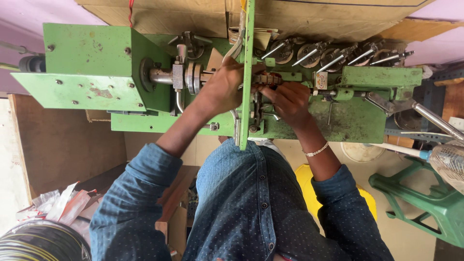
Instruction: The person uses a screwdriver to adjust and tighten components on a green industrial machine. They then operate the machine's control panel to test the assembly.
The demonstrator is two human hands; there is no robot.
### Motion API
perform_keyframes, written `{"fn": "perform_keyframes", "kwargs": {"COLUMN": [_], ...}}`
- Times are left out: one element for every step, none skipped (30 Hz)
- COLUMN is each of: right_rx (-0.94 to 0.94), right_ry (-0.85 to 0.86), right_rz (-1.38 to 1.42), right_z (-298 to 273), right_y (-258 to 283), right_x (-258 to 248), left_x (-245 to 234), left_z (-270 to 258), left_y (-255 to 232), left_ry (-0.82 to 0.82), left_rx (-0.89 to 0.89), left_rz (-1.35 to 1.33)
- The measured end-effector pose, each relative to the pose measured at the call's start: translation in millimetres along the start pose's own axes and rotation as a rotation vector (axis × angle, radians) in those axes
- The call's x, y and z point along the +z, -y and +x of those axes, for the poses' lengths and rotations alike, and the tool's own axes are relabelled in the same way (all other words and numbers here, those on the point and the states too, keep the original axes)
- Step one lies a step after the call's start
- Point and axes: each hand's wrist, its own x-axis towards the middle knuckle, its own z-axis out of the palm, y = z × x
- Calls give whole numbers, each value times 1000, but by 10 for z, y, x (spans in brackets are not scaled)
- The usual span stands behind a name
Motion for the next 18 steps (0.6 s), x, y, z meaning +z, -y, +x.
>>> {"fn": "perform_keyframes", "kwargs": {"right_rx": [22,39,57,54,51,48,32,14,-4,55,115,180,338,498,656,802,938,910], "right_ry": [-8,-13,-18,-16,-14,-9,5,18,32,-56,-144,-242,-206,-164,-119,68,262,355], "right_rz": [13,26,39,46,53,59,40,20,-1,77,155,232,223,214,203,157,109,72], "right_z": [-25,-53,-85,-118,-157,-205,-252,-293,-340,-410,-488,-571,-687,-848,-1017,-1181,-1342,-1483], "right_y": [6,-6,-15,-31,-48,-74,-104,-145,-184,-203,-225,-244,-253,-220,-185,-170,-139,-137], "right_x": [5,-5,-7,4,27,41,69,101,129,146,147,148,93,-8,-127,-249,-351,-476], "left_x": [52,124,180,220,254,289,311,316,303,279,236,164,93,26,-38,-98,-158,-204], "left_z": [-15,-18,-33,-57,-80,-100,-112,-108,-104,-109,-111,-118,-132,-168,-199,-233,-283,-333], "left_y": [-26,-63,-83,-87,-84,-81,-69,-51,-30,-7,17,41,45,30,-3,-60,-139,-251], "left_ry": [11,18,25,15,5,-6,-46,-87,-129,-165,-202,-229,-239,-247,-255,-288,-317,-352], "left_rx": [-41,-82,-123,-124,-125,-127,-61,6,73,138,203,274,263,250,236,57,-122,-302], "left_rz": [77,151,226,226,227,225,269,313,359,280,201,127,41,-49,-138,-303,-469,-638]}}
